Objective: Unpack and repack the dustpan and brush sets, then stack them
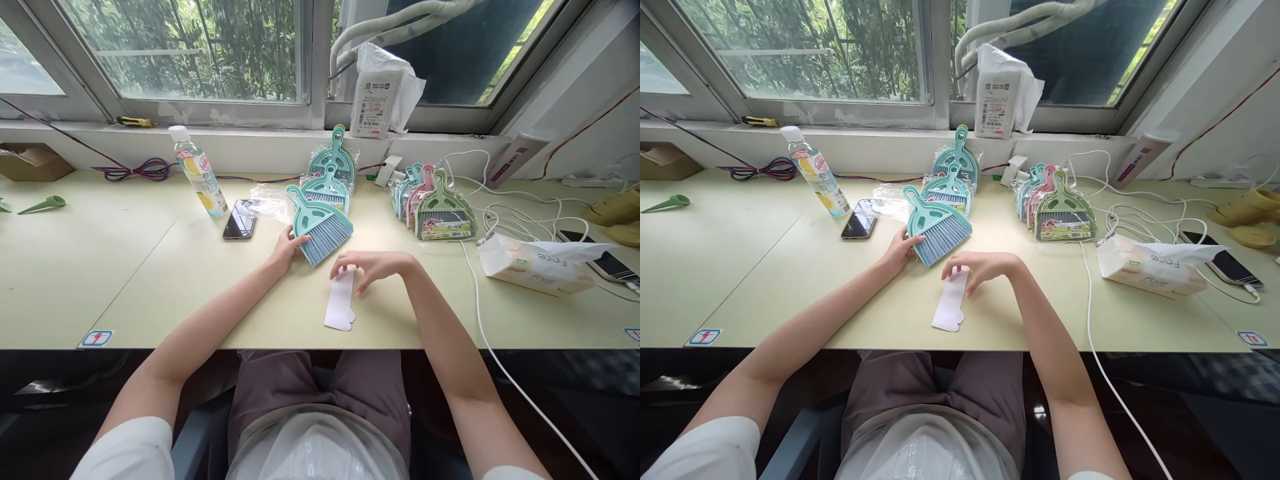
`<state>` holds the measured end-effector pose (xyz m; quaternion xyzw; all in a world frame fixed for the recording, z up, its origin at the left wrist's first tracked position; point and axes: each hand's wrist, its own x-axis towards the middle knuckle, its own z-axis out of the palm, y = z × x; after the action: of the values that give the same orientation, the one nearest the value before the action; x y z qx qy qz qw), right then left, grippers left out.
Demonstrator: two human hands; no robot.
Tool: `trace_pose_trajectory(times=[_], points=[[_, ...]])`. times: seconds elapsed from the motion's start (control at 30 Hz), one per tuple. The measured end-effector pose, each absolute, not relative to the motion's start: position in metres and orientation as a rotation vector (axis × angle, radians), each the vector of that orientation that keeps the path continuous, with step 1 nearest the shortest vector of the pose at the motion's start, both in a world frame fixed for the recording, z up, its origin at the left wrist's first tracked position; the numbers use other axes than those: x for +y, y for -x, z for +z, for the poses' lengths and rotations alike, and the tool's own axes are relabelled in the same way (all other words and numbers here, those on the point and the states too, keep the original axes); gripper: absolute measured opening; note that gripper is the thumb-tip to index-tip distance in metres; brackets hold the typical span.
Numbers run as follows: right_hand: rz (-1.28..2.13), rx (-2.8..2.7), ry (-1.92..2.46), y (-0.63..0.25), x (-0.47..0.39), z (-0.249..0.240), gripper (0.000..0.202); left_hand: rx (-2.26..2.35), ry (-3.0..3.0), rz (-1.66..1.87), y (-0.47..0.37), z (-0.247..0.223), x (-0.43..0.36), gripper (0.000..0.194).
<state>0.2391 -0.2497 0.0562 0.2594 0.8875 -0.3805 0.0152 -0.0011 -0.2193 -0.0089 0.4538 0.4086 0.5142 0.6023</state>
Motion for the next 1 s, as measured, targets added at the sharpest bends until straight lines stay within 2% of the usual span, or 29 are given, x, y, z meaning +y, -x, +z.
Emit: trace_pose_trajectory(times=[0.07,0.17,0.33,0.47,0.73,1.0], points=[[-1.068,2.753,-0.791,-0.235,-0.249,0.05,0.05,0.952,-1.052,1.189,0.001,-0.008,-0.22,0.053],[-0.919,2.793,-1.013,-0.231,-0.244,0.037,0.047,0.97,-1.046,1.189,0.001,-0.007,-0.22,0.054],[-0.882,2.855,-1.312,-0.235,-0.238,0.03,0.036,0.982,-1.009,1.199,0.0,-0.005,-0.219,0.054],[-0.894,2.885,-1.326,-0.237,-0.236,0.029,0.034,0.996,-0.996,1.204,0.0,-0.004,-0.219,0.051],[-1.082,2.797,-1.359,-0.239,-0.23,0.021,0.055,0.987,-1.004,1.193,-0.001,-0.002,-0.221,0.056],[-0.956,2.849,-1.306,-0.236,-0.232,0.025,0.039,0.986,-1.0,1.192,0.0,-0.004,-0.219,0.049]])
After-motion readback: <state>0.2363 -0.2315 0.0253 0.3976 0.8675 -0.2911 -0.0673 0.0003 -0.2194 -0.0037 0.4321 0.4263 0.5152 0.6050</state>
